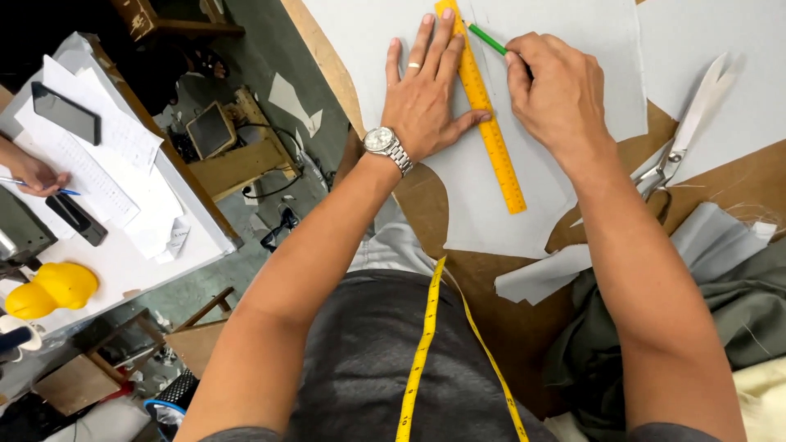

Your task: Tracing garment patterns onto fabric using a pencil and ruler on a large cutting table in a factory.

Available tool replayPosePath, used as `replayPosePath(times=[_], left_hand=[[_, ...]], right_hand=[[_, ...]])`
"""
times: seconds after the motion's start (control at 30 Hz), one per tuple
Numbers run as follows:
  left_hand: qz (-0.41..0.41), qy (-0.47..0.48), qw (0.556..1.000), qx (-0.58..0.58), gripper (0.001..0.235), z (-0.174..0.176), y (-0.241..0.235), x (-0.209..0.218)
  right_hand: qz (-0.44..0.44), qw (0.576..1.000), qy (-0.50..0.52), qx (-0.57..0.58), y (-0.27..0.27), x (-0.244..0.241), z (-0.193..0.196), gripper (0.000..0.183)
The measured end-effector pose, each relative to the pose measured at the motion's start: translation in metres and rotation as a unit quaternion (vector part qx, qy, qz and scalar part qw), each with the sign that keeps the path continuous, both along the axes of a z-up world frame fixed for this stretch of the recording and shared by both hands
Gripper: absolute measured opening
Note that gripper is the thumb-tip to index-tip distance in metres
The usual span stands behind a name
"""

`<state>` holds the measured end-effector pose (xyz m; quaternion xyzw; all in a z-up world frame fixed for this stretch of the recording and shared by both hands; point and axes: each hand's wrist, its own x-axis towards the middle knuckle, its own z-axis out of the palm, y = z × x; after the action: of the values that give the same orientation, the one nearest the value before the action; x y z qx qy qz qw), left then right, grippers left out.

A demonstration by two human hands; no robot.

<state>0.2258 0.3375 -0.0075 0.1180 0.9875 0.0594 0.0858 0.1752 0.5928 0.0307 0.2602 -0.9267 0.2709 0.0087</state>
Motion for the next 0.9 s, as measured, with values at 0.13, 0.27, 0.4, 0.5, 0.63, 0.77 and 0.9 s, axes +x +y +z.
replayPosePath(times=[0.13,0.27,0.4,0.5,0.63,0.77,0.9], left_hand=[[-0.003,-0.004,1.0,-0.011,0.134,0.006,0.002,0.0],[0.004,0.0,1.0,-0.004,0.131,0.014,0.007,-0.002],[0.011,0.017,1.0,-0.006,0.128,0.014,0.011,-0.001],[0.013,0.014,1.0,-0.02,0.128,0.019,0.012,-0.003],[0.014,0.003,1.0,-0.026,0.128,0.019,0.015,-0.003],[0.012,0.006,0.999,-0.036,0.128,0.023,0.017,-0.006],[0.02,-0.001,0.998,-0.056,0.129,0.026,0.023,-0.008]], right_hand=[[0.009,1.0,0.012,0.006,0.005,-0.003,-0.011,0.016],[0.017,1.0,0.018,-0.009,0.008,-0.007,-0.015,0.011],[0.023,0.999,0.03,0.0,0.008,-0.011,-0.016,0.013],[0.021,0.999,0.024,0.011,0.005,-0.012,-0.019,0.019],[0.021,0.999,0.038,0.03,0.008,-0.011,-0.022,0.024],[0.013,0.999,0.048,0.012,0.006,-0.007,-0.023,0.021],[0.028,0.999,0.007,0.033,0.03,0.031,-0.005,0.021]])
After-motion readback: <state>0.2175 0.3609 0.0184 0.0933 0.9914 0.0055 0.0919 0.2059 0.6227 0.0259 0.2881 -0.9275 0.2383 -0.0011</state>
